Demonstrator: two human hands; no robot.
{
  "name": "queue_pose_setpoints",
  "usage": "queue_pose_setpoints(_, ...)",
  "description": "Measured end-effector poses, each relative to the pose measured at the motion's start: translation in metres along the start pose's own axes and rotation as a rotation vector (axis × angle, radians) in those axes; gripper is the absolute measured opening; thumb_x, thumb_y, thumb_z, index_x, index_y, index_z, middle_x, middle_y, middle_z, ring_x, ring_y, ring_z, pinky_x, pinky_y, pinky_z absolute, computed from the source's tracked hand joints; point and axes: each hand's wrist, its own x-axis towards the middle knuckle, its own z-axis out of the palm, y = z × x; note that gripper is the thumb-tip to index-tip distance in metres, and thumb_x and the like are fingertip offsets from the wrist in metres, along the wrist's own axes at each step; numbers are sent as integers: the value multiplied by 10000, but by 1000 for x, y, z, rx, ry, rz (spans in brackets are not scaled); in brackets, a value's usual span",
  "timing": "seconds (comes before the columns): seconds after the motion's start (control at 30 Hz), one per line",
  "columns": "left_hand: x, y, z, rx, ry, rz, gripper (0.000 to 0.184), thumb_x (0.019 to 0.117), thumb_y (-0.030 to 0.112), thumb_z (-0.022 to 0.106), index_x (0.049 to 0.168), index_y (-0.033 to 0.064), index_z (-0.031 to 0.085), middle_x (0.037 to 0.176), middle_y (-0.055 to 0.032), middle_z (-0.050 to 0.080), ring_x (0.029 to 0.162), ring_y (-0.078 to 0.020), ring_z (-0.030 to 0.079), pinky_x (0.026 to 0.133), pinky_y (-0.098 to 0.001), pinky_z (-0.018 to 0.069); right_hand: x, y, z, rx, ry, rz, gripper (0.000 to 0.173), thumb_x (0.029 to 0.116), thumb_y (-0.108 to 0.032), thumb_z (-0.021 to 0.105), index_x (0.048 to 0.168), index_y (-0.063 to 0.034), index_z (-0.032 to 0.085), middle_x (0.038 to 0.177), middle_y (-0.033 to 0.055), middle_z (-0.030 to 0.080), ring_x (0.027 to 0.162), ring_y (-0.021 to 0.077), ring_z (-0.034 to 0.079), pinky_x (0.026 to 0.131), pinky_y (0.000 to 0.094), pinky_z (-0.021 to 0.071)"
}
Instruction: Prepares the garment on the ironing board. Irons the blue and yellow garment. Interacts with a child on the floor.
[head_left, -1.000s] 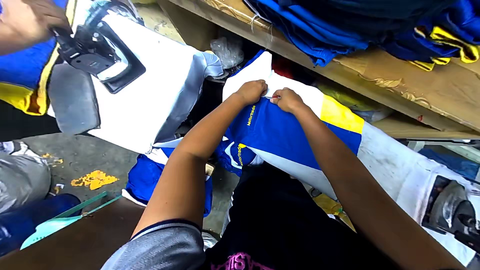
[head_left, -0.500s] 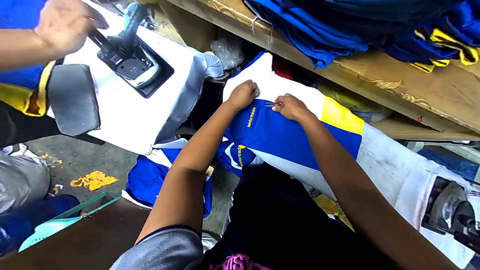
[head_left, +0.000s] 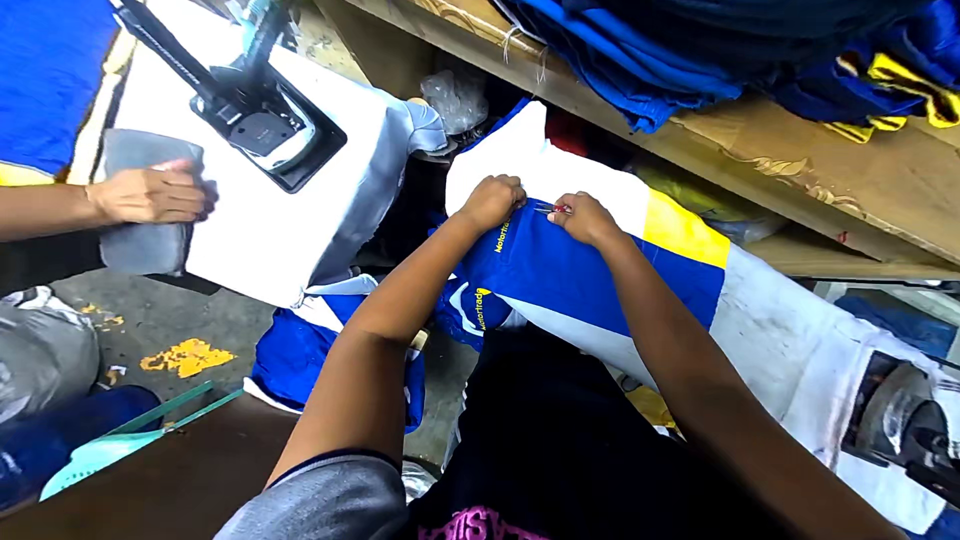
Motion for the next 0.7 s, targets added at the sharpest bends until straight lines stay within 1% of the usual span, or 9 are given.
queue_pose_setpoints(0.13, 7, 2, -1, 24, -78, -46, 199, 1017, 42, 536, 1051, -82, 688, 1143, -273, 649, 1140, -459, 623, 949, -622, 478, 2, -6, 6, -32, -6, 19, 353, 1066, -275, 587, 1328, -45, 641, 1340, 225, 584, 1224, 395, 596, 992, 607, 484)
queue_pose_setpoints(0.2, 9, 2, -3, -10, -105, -91, 202, 1022, 37, 524, 1069, -87, 677, 1152, -274, 640, 1152, -456, 614, 963, -619, 468, 3, -9, 8, -42, -15, 20, 356, 1069, -278, 581, 1333, -47, 638, 1341, 221, 582, 1224, 390, 597, 993, 600, 485)
queue_pose_setpoints(0.27, 10, 0, -5, -73, -115, -131, 216, 1036, 44, 506, 1082, -88, 671, 1155, -268, 635, 1153, -442, 612, 997, -601, 463, 6, -9, 11, -42, -8, 8, 354, 1068, -278, 582, 1327, -45, 643, 1328, 220, 588, 1216, 391, 601, 985, 602, 489)
queue_pose_setpoints(0.4, 10, -1, -8, -161, -105, -166, 238, 1052, 63, 495, 1101, -100, 660, 1166, -275, 629, 1150, -427, 615, 1028, -564, 462, 8, -12, 15, -15, 11, 4, 367, 1075, -286, 567, 1344, -45, 632, 1340, 223, 584, 1231, 392, 596, 1001, 598, 484)
queue_pose_setpoints(0.5, 10, 0, -13, -202, -123, -192, 241, 1058, 68, 493, 1093, -109, 651, 1163, -275, 622, 1147, -418, 609, 1030, -541, 460, 9, -14, 17, -4, 31, 3, 373, 1078, -291, 564, 1347, -40, 628, 1349, 226, 579, 1234, 393, 597, 1003, 597, 484)
queue_pose_setpoints(0.7, 12, 2, -18, -222, -160, -232, 243, 1063, 85, 502, 1104, -103, 650, 1177, -267, 620, 1162, -402, 602, 1034, -541, 452, 11, -18, 20, -30, 19, -16, 362, 1078, -285, 562, 1337, -42, 634, 1345, 220, 580, 1229, 391, 598, 993, 594, 490)
